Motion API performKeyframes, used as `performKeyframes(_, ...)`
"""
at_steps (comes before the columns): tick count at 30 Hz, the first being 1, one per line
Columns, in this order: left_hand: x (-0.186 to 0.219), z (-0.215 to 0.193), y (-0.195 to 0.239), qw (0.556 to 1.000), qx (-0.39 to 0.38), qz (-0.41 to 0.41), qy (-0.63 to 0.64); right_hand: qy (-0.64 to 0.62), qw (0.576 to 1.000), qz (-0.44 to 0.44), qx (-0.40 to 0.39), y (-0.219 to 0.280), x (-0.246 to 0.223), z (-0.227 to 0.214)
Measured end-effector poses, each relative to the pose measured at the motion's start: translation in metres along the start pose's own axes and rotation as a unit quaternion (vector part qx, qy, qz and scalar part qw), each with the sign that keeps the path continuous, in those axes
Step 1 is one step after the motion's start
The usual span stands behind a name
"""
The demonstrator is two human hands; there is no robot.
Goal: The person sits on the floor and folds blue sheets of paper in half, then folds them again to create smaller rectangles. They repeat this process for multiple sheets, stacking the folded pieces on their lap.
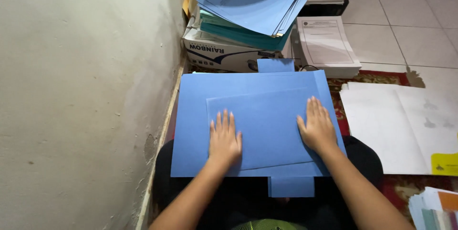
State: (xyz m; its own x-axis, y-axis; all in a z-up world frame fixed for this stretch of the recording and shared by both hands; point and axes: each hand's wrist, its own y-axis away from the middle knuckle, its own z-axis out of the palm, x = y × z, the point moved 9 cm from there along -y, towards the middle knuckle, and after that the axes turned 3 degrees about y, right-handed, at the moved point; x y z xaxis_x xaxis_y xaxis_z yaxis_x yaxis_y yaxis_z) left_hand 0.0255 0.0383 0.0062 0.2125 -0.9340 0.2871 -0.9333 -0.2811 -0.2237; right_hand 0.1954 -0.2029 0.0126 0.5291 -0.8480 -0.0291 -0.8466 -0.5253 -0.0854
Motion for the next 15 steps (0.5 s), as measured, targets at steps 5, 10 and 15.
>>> performKeyframes(5, 0.006, -0.005, 0.061, 0.998, -0.053, -0.009, 0.015, 0.073, 0.997, -0.023, -0.027, 0.063, 0.004, 0.011)
performKeyframes(10, -0.014, 0.012, 0.012, 0.999, -0.036, -0.040, 0.001, 0.068, 0.996, -0.032, -0.046, 0.032, 0.013, 0.018)
performKeyframes(15, -0.021, 0.051, -0.058, 0.996, 0.021, -0.084, 0.025, 0.045, 0.997, -0.029, -0.056, -0.035, 0.000, 0.029)
